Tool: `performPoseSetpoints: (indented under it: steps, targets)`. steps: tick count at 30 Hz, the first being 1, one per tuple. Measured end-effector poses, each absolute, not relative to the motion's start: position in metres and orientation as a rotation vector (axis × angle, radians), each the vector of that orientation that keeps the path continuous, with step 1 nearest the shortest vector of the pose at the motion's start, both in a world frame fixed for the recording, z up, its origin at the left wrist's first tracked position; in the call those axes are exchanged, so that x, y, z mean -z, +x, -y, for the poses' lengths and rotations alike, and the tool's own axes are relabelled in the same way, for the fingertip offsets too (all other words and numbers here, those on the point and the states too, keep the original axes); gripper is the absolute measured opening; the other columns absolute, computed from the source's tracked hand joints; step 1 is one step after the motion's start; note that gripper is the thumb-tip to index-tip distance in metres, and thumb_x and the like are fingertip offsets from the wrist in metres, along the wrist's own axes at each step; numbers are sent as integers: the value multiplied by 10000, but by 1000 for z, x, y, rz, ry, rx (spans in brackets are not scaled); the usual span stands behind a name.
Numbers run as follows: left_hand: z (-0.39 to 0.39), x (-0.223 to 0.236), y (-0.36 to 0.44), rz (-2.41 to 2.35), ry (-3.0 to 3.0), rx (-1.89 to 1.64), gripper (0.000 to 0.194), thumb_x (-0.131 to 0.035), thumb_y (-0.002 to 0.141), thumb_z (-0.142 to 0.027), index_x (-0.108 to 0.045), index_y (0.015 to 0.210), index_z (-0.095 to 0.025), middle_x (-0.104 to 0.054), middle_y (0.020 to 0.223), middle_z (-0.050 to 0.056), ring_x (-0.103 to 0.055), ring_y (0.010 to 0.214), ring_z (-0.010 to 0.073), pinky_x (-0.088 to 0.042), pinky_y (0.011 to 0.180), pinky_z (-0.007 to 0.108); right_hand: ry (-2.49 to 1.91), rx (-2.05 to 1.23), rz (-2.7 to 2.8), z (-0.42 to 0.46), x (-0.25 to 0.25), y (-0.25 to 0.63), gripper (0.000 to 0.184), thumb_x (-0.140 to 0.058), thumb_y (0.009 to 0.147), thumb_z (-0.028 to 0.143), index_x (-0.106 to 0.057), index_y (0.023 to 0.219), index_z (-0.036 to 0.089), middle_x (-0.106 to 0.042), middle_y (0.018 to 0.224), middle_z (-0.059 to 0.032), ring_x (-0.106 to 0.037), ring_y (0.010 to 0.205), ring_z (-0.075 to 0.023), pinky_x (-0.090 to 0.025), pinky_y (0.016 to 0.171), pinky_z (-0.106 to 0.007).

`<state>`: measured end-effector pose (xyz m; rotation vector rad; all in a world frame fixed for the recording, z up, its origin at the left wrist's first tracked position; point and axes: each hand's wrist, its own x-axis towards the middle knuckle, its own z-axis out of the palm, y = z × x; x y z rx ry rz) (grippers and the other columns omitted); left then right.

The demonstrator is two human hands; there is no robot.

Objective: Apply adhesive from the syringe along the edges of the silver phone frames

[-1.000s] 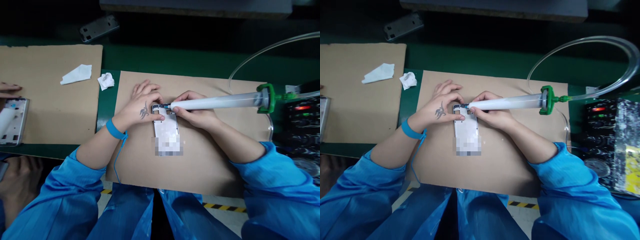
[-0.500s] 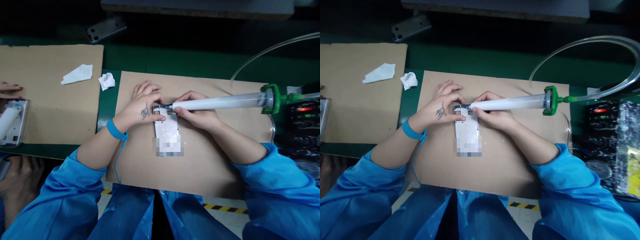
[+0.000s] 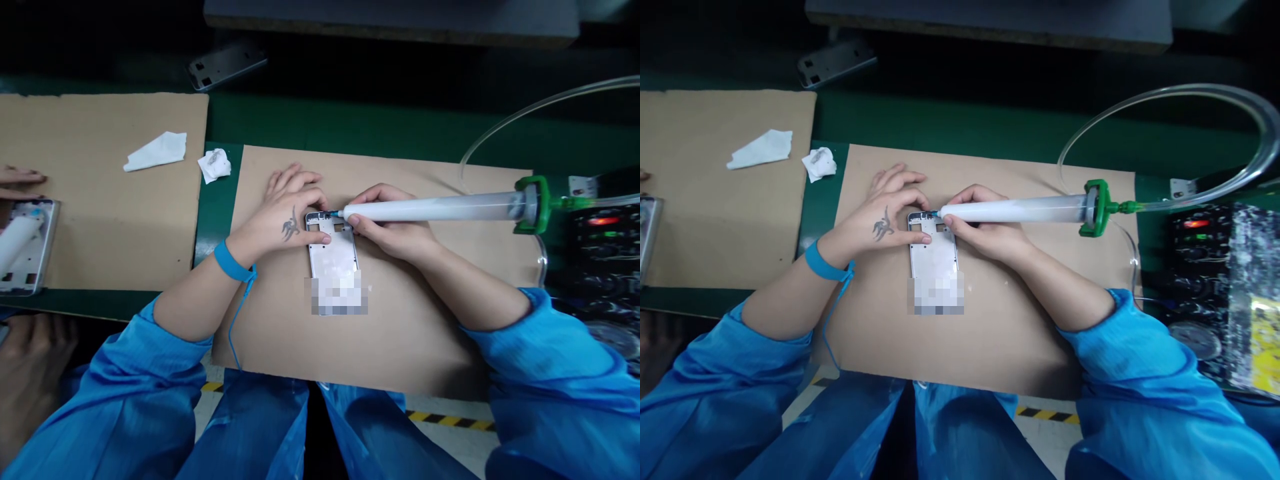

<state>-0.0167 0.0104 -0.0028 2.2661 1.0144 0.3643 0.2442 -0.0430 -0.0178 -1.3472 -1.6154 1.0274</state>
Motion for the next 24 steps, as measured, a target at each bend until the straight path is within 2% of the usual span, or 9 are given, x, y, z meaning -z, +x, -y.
performPoseSetpoints:
  steps: [4,10,18,24]
  targets:
    - [-10,2,-17,-1018,2272,-368,611,-950,788,-717,-769,1173,-278,-549,1704,110,-214,1761,474,-120,1431,717,-1353,-1019,1612,43,17,243,491,-915,845,717,-710,978,291,-796,919,-62,-727,755,-256,-581,656,-417]
    - [-10,4,-17,-1022,2255,-364,650,-937,774,-769,-780,1163,-274,-545,1708,124,-200,1766,479,-106,1425,728,-1341,-1043,1588,42,18,242,485,-911,856,708,-726,985,279,-807,909,-58,-728,727,-240,-571,635,-395]
    - [-9,5,-17,-1022,2266,-368,639,-937,778,-755,-777,1177,-282,-553,1700,112,-211,1760,482,-117,1425,733,-1347,-981,1670,41,19,243,522,-896,851,747,-772,1020,269,-842,992,-72,-773,821,-252,-610,700,-392]
    - [-10,5,-17,-1024,2270,-361,632,-942,780,-741,-777,1181,-282,-548,1702,111,-210,1760,483,-127,1427,724,-1349,-983,1679,41,18,242,525,-907,839,746,-781,1005,264,-842,990,-76,-766,819,-256,-620,702,-396]
